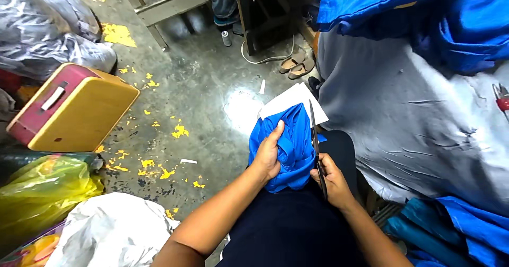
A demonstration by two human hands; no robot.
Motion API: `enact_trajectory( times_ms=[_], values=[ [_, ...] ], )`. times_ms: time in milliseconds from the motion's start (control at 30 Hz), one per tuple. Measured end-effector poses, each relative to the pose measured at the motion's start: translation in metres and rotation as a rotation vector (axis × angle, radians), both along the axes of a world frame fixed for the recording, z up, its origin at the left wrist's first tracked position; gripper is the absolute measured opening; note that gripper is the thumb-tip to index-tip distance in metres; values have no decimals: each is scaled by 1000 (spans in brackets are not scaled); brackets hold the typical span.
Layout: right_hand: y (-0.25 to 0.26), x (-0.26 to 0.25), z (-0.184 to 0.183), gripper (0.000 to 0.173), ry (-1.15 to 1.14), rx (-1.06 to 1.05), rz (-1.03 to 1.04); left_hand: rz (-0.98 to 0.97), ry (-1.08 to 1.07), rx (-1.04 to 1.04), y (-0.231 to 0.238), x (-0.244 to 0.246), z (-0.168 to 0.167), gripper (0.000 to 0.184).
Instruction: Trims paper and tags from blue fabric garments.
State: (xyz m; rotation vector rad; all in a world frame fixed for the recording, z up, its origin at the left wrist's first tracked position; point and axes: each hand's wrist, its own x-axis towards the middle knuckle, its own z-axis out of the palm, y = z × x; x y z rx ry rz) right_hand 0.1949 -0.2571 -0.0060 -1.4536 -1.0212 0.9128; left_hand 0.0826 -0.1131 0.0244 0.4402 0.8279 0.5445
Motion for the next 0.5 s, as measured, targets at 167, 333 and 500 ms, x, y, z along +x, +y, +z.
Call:
enact_trajectory(
  times_ms=[167, 333, 500],
  values=[
    [1, -5, -5, 41, -16, 19, -40, -10, 5, 10, 0, -1, 2, 36],
    [-1, 4, 1, 42, -8, -25, 3, -25, 20, 51, 1, -3, 1, 33],
    [-5, 20, 7, 51, -45, -45, 60, -121, 67, 195, 0, -8, 9, 24]
  ],
)
